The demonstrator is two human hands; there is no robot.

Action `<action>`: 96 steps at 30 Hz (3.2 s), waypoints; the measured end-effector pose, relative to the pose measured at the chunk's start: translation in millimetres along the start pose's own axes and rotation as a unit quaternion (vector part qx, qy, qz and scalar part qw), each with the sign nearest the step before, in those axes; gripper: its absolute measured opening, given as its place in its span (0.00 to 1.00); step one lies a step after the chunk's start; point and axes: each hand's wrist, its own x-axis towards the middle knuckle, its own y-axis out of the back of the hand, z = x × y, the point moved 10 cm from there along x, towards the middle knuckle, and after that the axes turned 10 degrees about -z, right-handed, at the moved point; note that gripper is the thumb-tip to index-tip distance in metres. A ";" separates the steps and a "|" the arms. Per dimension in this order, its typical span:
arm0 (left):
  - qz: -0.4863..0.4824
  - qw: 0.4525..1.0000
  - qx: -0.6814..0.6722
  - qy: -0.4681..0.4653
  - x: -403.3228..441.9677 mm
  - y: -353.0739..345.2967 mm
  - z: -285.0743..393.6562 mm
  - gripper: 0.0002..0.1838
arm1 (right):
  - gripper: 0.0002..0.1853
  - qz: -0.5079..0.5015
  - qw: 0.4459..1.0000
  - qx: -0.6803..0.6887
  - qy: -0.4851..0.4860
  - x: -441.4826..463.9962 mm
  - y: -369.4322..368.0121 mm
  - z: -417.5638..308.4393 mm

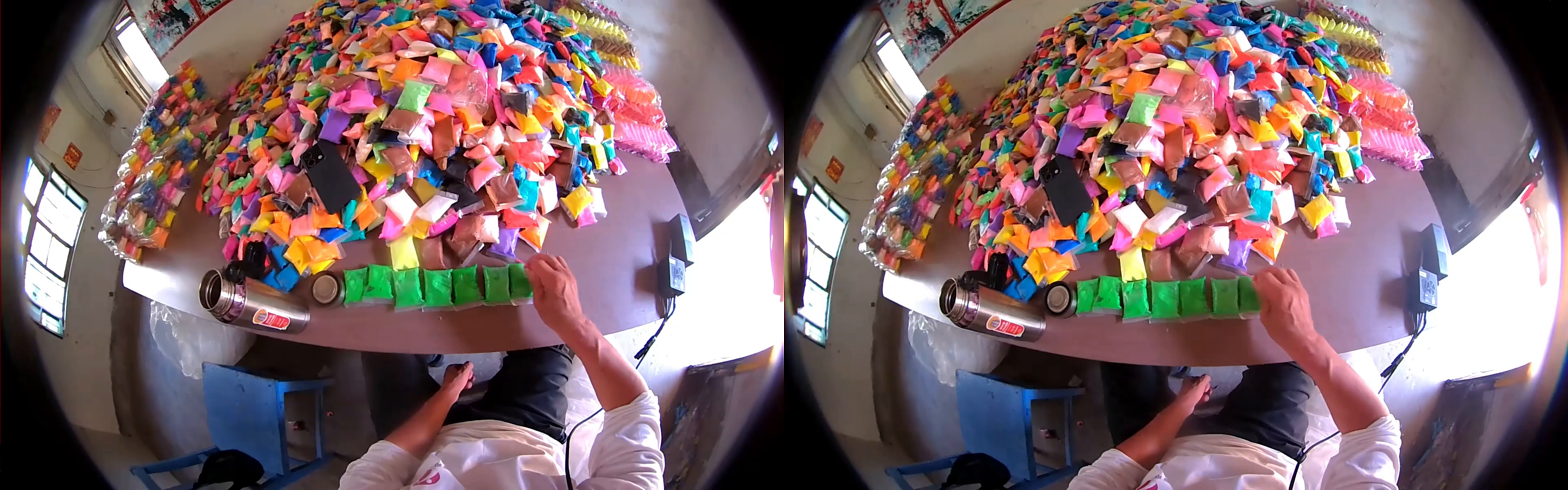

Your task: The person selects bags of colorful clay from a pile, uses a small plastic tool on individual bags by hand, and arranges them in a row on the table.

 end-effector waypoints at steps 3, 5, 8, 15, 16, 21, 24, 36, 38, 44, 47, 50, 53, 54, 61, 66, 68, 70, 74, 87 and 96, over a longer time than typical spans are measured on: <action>-0.010 0.998 -0.053 -0.025 -0.5 -2.1 4.2 0.16 | 0.04 0.005 0.999 -0.021 0.041 11.0 -8.6 -10.1; -0.003 0.997 -0.074 -0.015 -4.8 0.0 6.0 0.15 | 0.04 0.015 0.999 -0.019 0.048 18.8 -13.2 -16.5; -0.003 0.998 -0.067 -0.001 -11.8 0.1 10.3 0.16 | 0.08 -0.024 0.998 -0.063 0.019 38.8 -27.2 -16.2; 0.041 0.997 -0.063 0.031 -13.1 8.0 7.4 0.17 | 0.18 0.008 0.992 -0.120 0.026 107.0 -30.9 3.4; 0.025 0.998 -0.055 0.017 -10.8 8.4 6.7 0.17 | 0.21 -0.015 0.989 -0.142 0.029 117.5 -29.6 13.3; 0.045 0.997 -0.062 0.030 -18.1 12.5 9.5 0.16 | 0.28 -0.067 0.987 -0.147 -0.009 133.1 -5.5 59.5; 0.048 0.997 -0.046 0.038 -18.9 13.8 8.4 0.17 | 0.20 -0.025 0.991 -0.126 -0.037 122.6 9.6 87.7; 0.078 0.993 0.083 0.038 -8.1 24.2 -4.4 0.15 | 0.12 0.065 0.991 0.048 -0.108 59.4 68.3 156.8; 0.081 0.991 0.101 0.037 -4.8 25.4 -1.8 0.15 | 0.13 0.130 0.966 0.061 -0.213 48.8 84.1 195.0; 0.158 0.976 0.128 0.080 -11.8 39.4 -4.8 0.17 | 0.14 0.300 0.911 0.170 -0.225 32.8 121.2 266.2; 0.168 0.974 0.143 0.054 -12.4 38.7 0.2 0.18 | 0.16 0.302 0.916 0.148 -0.220 43.3 132.0 254.6; 0.178 0.972 0.142 0.058 -6.6 46.8 -5.6 0.18 | 0.15 0.246 0.934 0.131 -0.223 79.5 125.4 242.4; 0.184 0.971 0.136 0.068 -2.9 52.9 -14.7 0.18 | 0.19 0.197 0.949 0.133 -0.208 114.3 119.3 209.8; 0.187 0.970 0.136 0.069 -1.6 54.6 -16.7 0.18 | 0.18 0.167 0.959 0.116 -0.196 128.0 108.5 202.3; 0.198 0.968 0.129 0.078 6.8 69.7 -38.7 0.18 | 0.11 0.138 0.990 -0.004 0.006 143.1 57.6 152.3; 0.194 0.970 0.132 0.066 33.3 92.0 -69.7 0.18 | 0.09 0.061 0.995 -0.075 0.007 130.0 50.0 162.2; 0.158 0.966 0.196 0.054 48.3 94.1 -69.8 0.18 | 0.08 0.025 0.996 -0.082 -0.013 124.8 45.5 167.3; 0.113 0.952 0.282 0.037 63.2 97.1 -73.6 0.17 | 0.08 0.018 0.995 -0.093 -0.017 120.1 44.9 172.4; 0.041 0.932 0.349 -0.090 79.0 95.6 -78.6 0.16 | 0.07 0.134 0.990 -0.034 -0.031 108.8 67.8 185.1; 0.189 0.966 0.161 0.067 19.5 74.7 -36.4 0.16 | 0.13 0.230 0.906 0.283 -0.215 205.9 139.2 293.1; 0.210 0.964 0.135 0.096 7.7 74.7 -37.3 0.16 | 0.21 0.096 0.938 0.153 -0.297 248.6 86.2 346.0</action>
